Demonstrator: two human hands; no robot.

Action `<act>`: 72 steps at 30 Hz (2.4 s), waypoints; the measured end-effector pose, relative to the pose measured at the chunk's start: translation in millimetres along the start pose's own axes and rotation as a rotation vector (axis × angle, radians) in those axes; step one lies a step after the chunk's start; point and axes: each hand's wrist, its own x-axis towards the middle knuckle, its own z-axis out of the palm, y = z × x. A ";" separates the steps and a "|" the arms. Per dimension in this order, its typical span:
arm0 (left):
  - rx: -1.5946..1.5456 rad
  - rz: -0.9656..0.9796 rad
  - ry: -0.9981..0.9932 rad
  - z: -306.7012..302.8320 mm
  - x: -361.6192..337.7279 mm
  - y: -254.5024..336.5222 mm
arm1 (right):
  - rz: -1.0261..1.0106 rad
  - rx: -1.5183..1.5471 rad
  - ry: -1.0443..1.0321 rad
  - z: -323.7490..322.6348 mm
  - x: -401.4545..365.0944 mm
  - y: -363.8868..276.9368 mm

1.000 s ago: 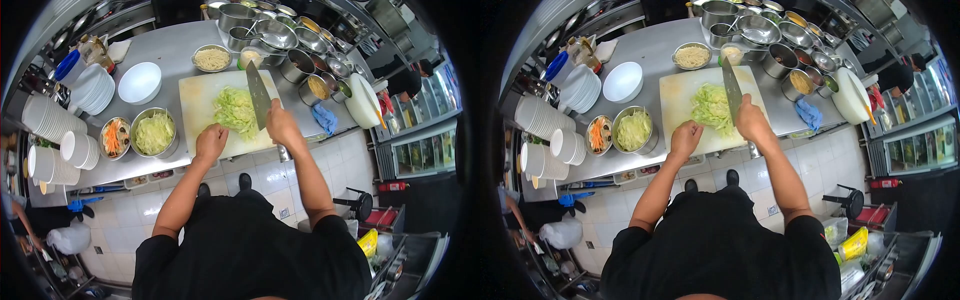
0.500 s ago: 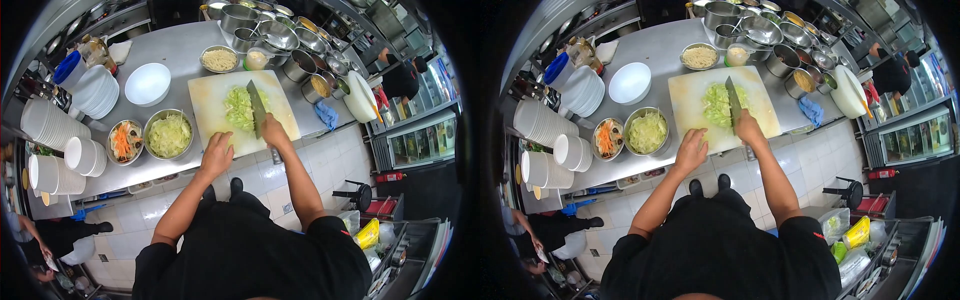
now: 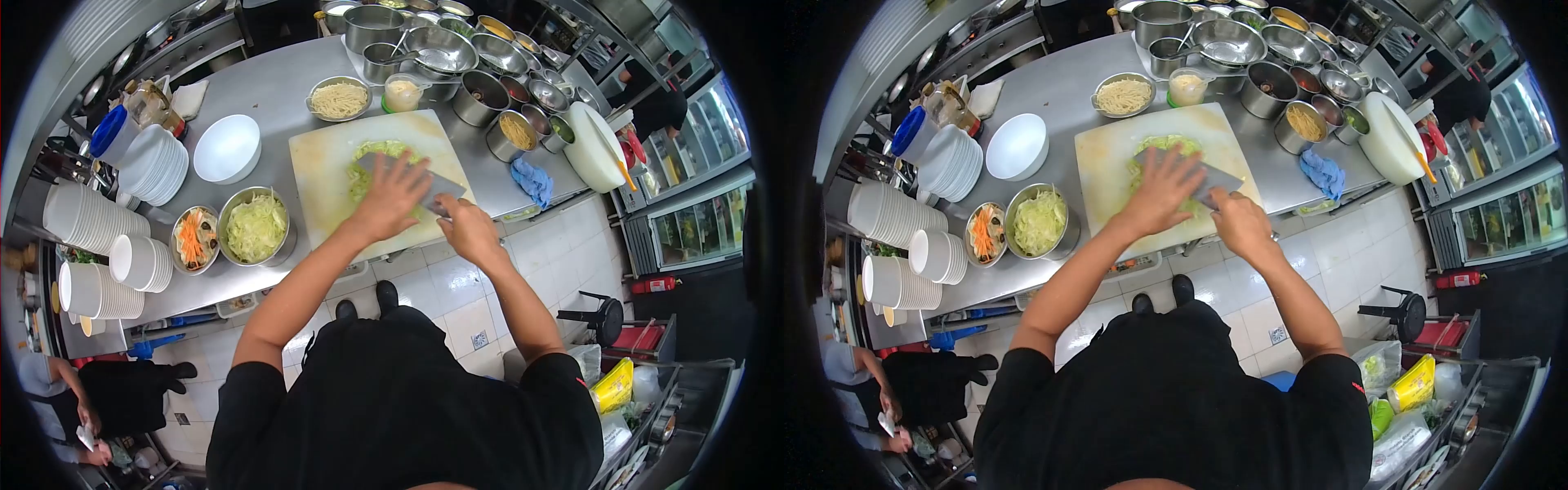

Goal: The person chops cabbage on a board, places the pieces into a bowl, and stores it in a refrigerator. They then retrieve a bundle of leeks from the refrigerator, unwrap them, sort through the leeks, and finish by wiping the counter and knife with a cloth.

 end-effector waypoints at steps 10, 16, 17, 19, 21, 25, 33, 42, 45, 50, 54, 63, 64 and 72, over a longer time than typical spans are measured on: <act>0.234 0.019 -0.172 41.4 10.8 -39.4 | -0.124 0.009 -0.120 -56.1 -26.2 55.2; -0.015 -0.544 0.103 22.7 -31.9 -96.3 | 0.029 -0.015 0.011 -26.4 10.3 101.8; -0.004 -0.560 0.100 22.6 -40.4 -103.2 | 0.015 -0.009 0.000 -9.3 22.2 106.9; -0.208 -0.828 -0.086 28.8 -56.0 -114.5 | 0.029 -0.075 0.077 29.2 45.2 117.7; -0.249 -0.872 -0.162 28.5 -54.5 -106.6 | 0.038 -0.072 0.057 60.3 61.6 122.4; -0.214 -0.679 -0.162 44.4 -58.1 -109.9 | 0.054 -0.014 0.007 77.3 69.5 106.9; -0.234 -0.676 -0.300 36.3 -46.2 -109.6 | -0.109 -0.025 0.225 53.2 66.8 84.8; -0.285 -0.718 -0.205 -13.6 -48.4 -88.0 | -0.233 0.565 0.239 43.7 58.1 18.7; -0.271 -0.646 -0.069 -32.0 -43.9 -74.3 | -0.092 0.985 0.090 77.6 65.4 -6.3; -0.299 -0.587 -0.018 -53.4 -44.3 -64.5 | -0.648 0.388 0.551 94.2 91.2 -54.0; -0.297 -0.589 0.023 -54.1 -40.4 -65.1 | -0.344 0.732 0.043 100.6 92.8 -64.4; -0.641 -0.777 0.028 -3.3 -47.9 -97.5 | -0.107 0.668 -0.088 93.6 123.0 -42.2; -0.640 -0.778 -0.003 4.8 -51.0 -99.0 | -0.112 0.665 -0.095 94.7 124.2 -40.0; -0.439 -0.760 -0.034 26.9 -68.0 -107.6 | -0.156 0.368 -0.041 107.4 132.4 -24.3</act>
